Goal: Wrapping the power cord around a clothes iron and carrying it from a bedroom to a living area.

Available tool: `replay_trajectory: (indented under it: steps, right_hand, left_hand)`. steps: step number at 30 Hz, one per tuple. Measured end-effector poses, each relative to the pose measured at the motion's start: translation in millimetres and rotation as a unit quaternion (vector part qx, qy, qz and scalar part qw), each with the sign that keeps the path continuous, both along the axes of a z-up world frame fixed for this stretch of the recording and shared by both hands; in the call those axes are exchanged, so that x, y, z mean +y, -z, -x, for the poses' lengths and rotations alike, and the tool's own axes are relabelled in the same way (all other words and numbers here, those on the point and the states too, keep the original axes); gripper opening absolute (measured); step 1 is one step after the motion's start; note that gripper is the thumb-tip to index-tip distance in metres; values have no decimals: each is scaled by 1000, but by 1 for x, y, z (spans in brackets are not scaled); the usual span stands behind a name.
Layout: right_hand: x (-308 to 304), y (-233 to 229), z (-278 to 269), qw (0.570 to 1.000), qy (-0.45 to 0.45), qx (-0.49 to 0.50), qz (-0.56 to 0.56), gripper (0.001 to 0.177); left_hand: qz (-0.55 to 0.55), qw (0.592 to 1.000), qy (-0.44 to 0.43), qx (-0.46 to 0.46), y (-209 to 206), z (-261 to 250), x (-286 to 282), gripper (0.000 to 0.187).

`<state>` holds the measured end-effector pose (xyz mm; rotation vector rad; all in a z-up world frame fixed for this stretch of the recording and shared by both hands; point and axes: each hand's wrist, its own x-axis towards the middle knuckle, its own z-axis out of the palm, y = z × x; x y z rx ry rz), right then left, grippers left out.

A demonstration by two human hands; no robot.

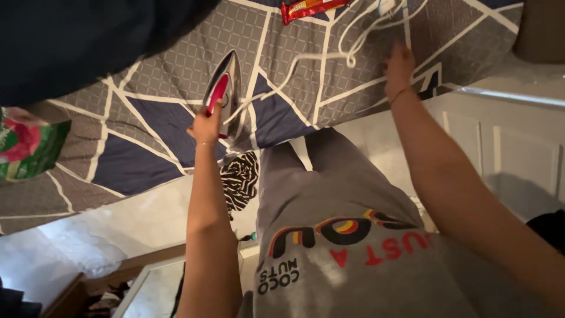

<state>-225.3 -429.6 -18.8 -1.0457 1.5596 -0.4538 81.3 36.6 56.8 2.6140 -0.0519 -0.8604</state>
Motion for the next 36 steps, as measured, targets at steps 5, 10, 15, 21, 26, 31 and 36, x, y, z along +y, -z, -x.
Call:
replay_trajectory:
  steps: [5,10,15,21,26,31,36]
  right_hand:
    - [3,-77,-76,988,-106,7,-114,48]
    - [1,34,-89,988,-41,19,-144,38]
    - [35,77,-68,967,169,-138,-128,20]
    - [109,-71,-5,888,173,-273,-327,8]
    - [113,-131,-1,805,39,-400,-435,5]
    - [105,-159,-19,775,7,-447,-446,9]
    - [105,-231,-57,831,-74,-382,-398,39]
  left_hand:
    - [40,986,22,-161,-32,36,-8,52]
    - [66,938,137,-313,-51,90,-34,52]
    - [209,935,221,-185,-98,154,-86,35]
    - [332,900,257,-115,-149,185,-137,56]
    - [282,887,304,-204,-180,170,-165,66]
    - [255,870,352,-233,-161,145,-166,40]
    - [194,937,232,-174,-156,117,-173,18]
